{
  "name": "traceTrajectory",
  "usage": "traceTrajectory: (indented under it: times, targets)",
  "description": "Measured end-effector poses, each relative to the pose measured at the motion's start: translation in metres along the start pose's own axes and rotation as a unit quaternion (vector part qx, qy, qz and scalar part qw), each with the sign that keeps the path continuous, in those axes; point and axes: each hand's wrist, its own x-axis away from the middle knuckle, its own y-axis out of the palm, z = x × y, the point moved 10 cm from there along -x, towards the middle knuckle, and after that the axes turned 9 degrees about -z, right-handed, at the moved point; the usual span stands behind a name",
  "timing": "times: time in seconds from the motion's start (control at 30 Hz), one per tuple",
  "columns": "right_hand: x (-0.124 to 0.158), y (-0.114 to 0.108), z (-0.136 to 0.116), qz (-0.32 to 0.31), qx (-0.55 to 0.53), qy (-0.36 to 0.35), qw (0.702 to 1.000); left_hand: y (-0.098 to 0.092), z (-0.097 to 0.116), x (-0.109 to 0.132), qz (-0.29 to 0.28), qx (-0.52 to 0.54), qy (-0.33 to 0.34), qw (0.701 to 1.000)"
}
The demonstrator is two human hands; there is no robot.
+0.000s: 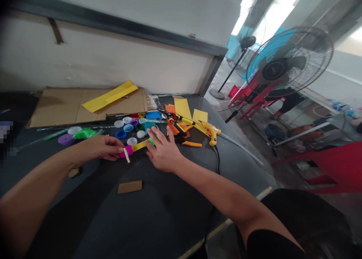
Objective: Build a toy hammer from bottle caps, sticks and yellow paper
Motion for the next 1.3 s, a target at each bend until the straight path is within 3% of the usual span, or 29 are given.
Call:
traceTrajectory:
  times: [0.37, 0.63, 0.9, 1.17, 1.3]
  targets:
    - [0.002, 0.002, 0.004, -0.006, -0.022, 0.009, 1.0, 0.0, 0.0, 0.0, -0.004, 0.001, 0.01, 1.0]
    - [-0.003, 0.008, -0.011, -0.027, -0.003, -0.016, 1.0, 0.0, 0.003, 0.002, 0.006, -0.003, 0.006, 1.0]
    - [0.003, 0.008, 0.0, -0.038, 0.002, 0.013, 0.999, 0.002, 0.004, 0.004, -0.001, -0.004, 0.004, 1.0]
    - [-0.004, 0.004, -0.023, -0.026, -0.004, -0.021, 0.999, 0.001, 0.004, 0.004, 0.008, 0.005, 0.005, 1.0]
    - [0.002, 0.007, -0.01, -0.035, -0.005, 0.007, 0.999, 0.002, 0.003, 0.003, -0.002, 0.004, 0.009, 1.0]
